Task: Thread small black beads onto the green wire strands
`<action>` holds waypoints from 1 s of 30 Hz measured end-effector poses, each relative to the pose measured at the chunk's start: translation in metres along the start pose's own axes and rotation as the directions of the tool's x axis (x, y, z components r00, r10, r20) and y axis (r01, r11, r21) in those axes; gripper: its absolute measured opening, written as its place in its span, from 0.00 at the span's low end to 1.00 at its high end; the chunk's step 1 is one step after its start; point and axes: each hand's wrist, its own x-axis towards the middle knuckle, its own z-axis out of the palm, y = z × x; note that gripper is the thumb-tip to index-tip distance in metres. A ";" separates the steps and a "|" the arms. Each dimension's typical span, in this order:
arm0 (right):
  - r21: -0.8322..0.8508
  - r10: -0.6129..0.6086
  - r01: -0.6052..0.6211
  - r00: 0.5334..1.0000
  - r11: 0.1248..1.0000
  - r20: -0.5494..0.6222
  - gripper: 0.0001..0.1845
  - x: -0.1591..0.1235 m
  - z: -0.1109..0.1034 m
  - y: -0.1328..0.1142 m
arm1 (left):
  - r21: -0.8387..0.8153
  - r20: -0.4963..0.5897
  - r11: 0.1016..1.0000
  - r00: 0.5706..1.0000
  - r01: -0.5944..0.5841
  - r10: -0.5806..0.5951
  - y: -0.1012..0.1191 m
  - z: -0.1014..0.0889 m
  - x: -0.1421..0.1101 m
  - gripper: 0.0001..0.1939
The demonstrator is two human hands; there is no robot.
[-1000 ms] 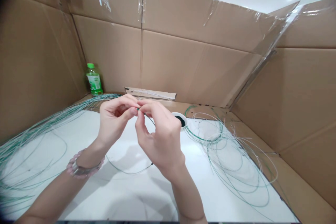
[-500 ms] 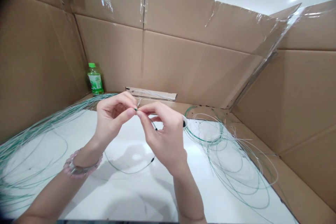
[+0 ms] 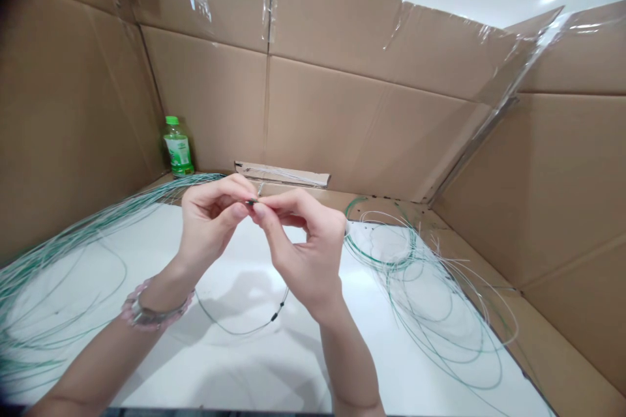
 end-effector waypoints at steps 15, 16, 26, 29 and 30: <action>-0.209 -0.142 0.136 0.990 0.968 -0.013 0.08 0.000 -0.004 -0.002 | 0.192 -0.047 0.981 0.998 -0.018 0.028 0.009 0.001 0.002 0.02; -0.223 -0.150 0.144 0.989 0.964 -0.008 0.08 0.000 -0.004 -0.002 | 0.202 -0.045 0.979 0.998 -0.025 0.035 0.010 0.001 0.002 0.02; -0.333 -0.219 0.210 0.976 0.919 0.010 0.06 0.000 -0.005 0.000 | 0.295 -0.028 0.952 0.995 -0.085 0.098 0.011 0.000 0.002 0.04; -0.383 -0.241 0.237 0.970 0.893 0.038 0.06 0.000 -0.006 0.000 | 0.311 -0.024 0.945 0.994 -0.097 0.110 0.010 0.000 0.002 0.04; -0.396 -0.245 0.245 0.968 0.885 0.052 0.06 0.001 -0.007 -0.001 | 0.320 -0.019 0.942 0.993 -0.103 0.115 0.010 0.000 0.002 0.04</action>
